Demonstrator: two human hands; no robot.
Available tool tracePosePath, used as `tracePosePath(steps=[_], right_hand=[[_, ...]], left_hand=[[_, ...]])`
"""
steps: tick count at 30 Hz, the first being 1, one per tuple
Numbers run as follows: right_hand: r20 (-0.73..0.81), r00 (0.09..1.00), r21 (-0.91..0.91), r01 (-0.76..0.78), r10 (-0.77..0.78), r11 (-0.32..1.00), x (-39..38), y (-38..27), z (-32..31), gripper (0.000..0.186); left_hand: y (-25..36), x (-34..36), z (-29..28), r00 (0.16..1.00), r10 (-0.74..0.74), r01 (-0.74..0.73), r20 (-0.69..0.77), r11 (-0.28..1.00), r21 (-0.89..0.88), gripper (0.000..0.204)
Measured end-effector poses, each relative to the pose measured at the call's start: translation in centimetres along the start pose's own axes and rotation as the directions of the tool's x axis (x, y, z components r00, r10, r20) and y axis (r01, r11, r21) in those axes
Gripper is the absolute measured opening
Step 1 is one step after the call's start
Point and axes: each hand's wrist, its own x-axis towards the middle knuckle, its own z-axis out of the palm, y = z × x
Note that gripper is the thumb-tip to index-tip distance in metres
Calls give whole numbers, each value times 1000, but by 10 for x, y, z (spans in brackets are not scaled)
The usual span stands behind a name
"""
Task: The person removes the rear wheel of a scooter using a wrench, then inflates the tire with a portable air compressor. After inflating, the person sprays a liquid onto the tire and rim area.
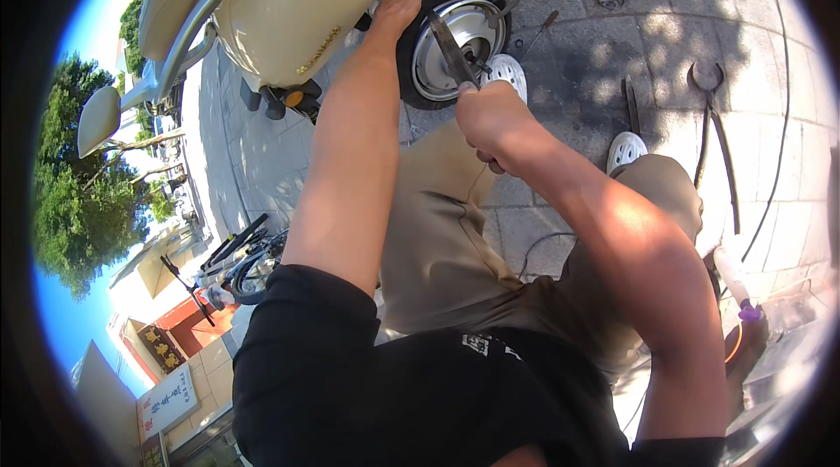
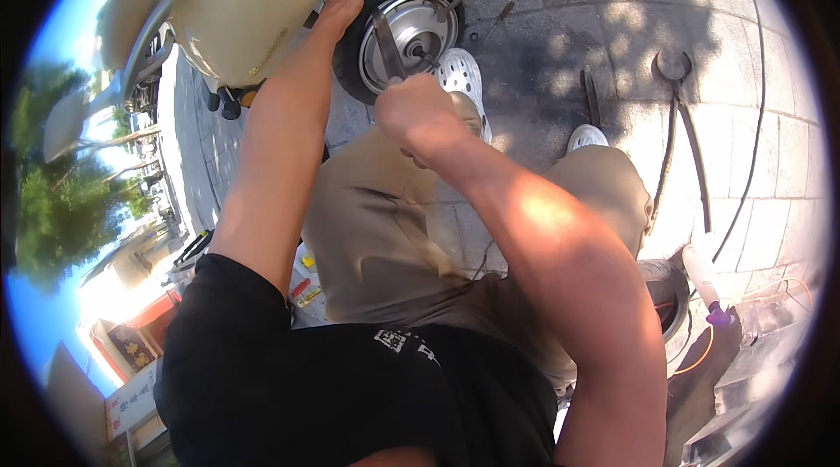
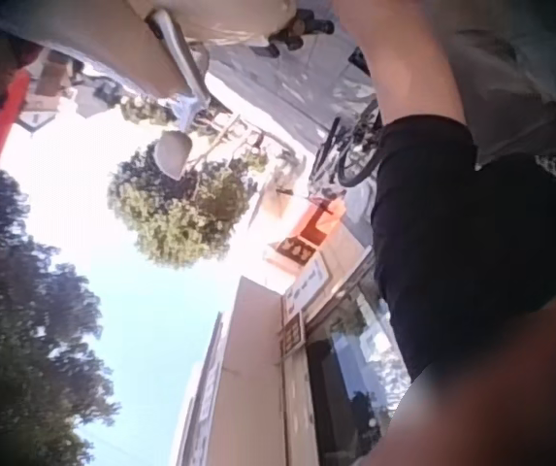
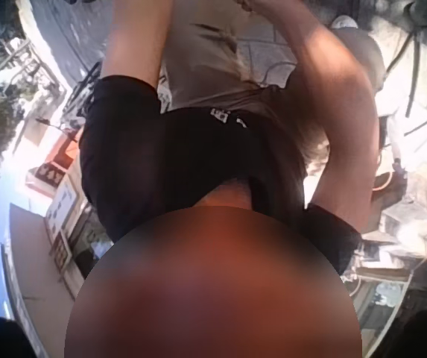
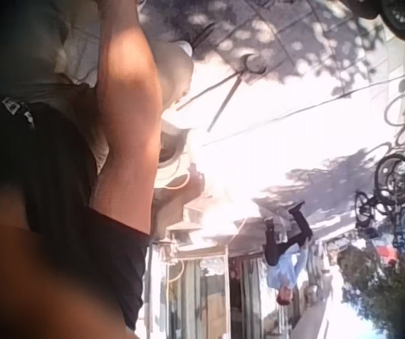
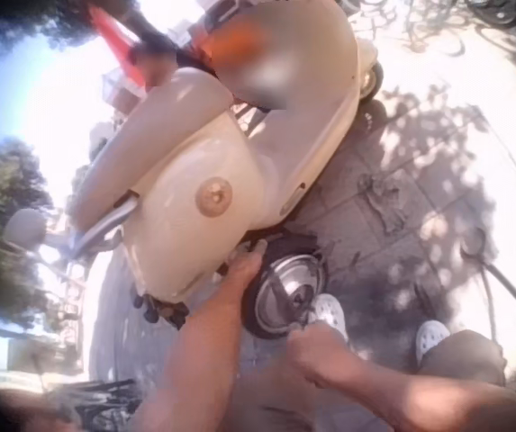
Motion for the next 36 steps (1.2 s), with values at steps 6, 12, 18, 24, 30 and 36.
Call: tracePosePath(steps=[6,12,18,24,30,36], right_hand=[[84,996,-266,16,6,964,-6,-10,-2,40],[19,890,-785,295,-455,544,-38,-11,-50,28],[-56,936,-882,117,-347,456,-67,-33,-115,38],[-285,914,-874,-125,-287,469,-23,5,-194,35],[-79,944,-997,-74,-321,25,122,119,-239,36],[-34,997,-510,41,-68,859,196,37,-181,68]], left_hand=[[-43,27,-4,997,-68,68,-29,998,-5,116],[-62,24,9,963,262,-266,57,962,69,99],[-25,-15,17,960,252,-207,-121,931,300,128],[-14,-27,6,977,207,-171,-55,910,377,118],[-25,-16,21,922,349,-262,-169,881,393,99],[-27,-36,0,972,218,-172,-93,918,357,118]])
